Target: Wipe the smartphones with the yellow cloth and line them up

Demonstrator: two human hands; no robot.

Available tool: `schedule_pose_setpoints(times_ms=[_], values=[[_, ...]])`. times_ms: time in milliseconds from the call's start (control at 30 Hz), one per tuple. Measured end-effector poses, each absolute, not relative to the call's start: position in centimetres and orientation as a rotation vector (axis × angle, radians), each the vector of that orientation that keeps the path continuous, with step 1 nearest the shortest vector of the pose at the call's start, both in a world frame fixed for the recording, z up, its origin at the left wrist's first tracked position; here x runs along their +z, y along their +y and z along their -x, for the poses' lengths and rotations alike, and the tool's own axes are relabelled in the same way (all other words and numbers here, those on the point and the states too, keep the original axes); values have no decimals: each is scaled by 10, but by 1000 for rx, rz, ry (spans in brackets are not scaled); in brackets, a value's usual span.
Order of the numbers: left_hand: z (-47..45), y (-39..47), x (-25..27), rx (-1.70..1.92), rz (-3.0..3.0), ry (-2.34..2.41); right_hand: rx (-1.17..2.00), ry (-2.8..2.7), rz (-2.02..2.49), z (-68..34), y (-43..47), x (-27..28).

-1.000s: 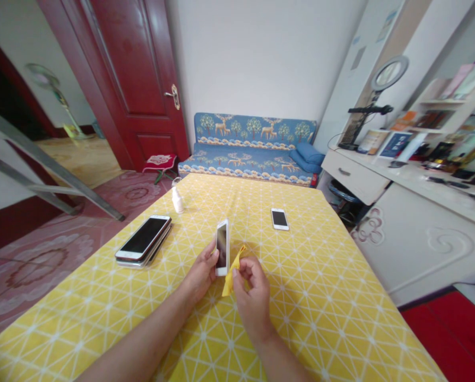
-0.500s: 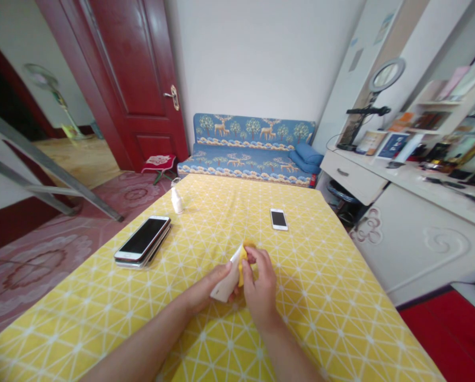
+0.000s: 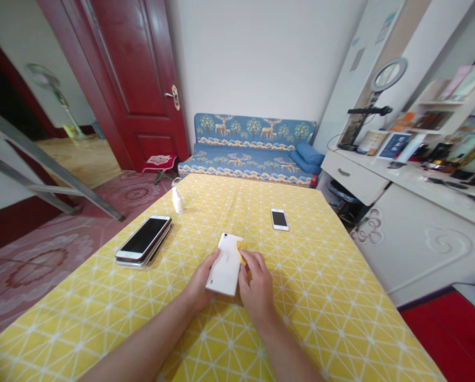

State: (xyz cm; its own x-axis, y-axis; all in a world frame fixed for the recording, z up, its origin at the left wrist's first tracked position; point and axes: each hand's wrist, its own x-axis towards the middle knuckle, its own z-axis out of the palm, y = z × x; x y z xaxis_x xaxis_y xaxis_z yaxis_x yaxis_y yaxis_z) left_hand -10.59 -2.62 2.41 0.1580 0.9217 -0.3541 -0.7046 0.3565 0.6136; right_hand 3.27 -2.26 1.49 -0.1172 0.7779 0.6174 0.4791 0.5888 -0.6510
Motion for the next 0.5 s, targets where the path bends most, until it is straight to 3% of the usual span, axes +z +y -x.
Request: schedule_pose_setpoints(times_ms=[333,500], values=[[118,-19,25,1322,-308,465,406,-1990,777,-20,-50,24],[130,-10,24,1462,-198,586,441,-2330,659,-17,-63,32]])
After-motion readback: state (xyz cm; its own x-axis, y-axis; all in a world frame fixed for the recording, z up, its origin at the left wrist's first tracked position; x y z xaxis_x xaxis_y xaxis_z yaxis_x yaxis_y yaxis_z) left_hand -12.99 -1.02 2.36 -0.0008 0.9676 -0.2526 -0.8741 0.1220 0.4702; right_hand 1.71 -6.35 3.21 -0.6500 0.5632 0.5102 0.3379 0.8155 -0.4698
